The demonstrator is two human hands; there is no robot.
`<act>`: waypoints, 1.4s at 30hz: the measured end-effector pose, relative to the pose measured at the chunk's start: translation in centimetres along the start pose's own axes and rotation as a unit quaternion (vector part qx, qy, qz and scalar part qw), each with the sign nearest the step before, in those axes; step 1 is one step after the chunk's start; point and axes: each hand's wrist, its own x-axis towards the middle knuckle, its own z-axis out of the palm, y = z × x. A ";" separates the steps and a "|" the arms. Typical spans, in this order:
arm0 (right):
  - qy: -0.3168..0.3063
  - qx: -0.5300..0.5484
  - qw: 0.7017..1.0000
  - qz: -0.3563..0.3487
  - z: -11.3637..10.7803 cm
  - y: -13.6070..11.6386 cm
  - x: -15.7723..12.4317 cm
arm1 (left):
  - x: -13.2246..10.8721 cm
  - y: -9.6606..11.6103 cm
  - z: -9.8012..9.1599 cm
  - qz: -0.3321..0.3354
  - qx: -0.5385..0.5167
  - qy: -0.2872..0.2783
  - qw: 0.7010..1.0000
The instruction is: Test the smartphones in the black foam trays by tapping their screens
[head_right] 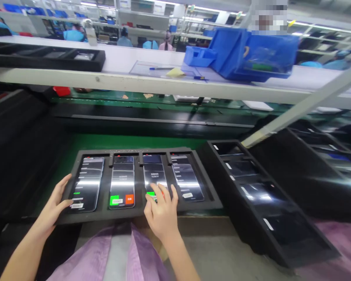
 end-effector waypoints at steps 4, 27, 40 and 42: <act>-0.021 0.059 0.995 -0.077 1.6 -3.1 1.0 | 0.0 -0.2 0.0 0.005 -0.013 -0.007 1.000; -0.094 0.060 0.993 -0.039 2.4 -2.3 1.4 | 0.5 -0.5 -0.1 0.004 0.015 0.005 1.000; -0.040 -0.069 0.994 0.080 -0.4 3.6 -1.0 | 0.2 0.6 0.4 -0.048 -0.003 0.036 0.998; -0.011 -0.085 0.992 0.091 -0.8 4.3 -1.3 | 0.1 0.8 0.5 -0.050 -0.009 0.045 0.998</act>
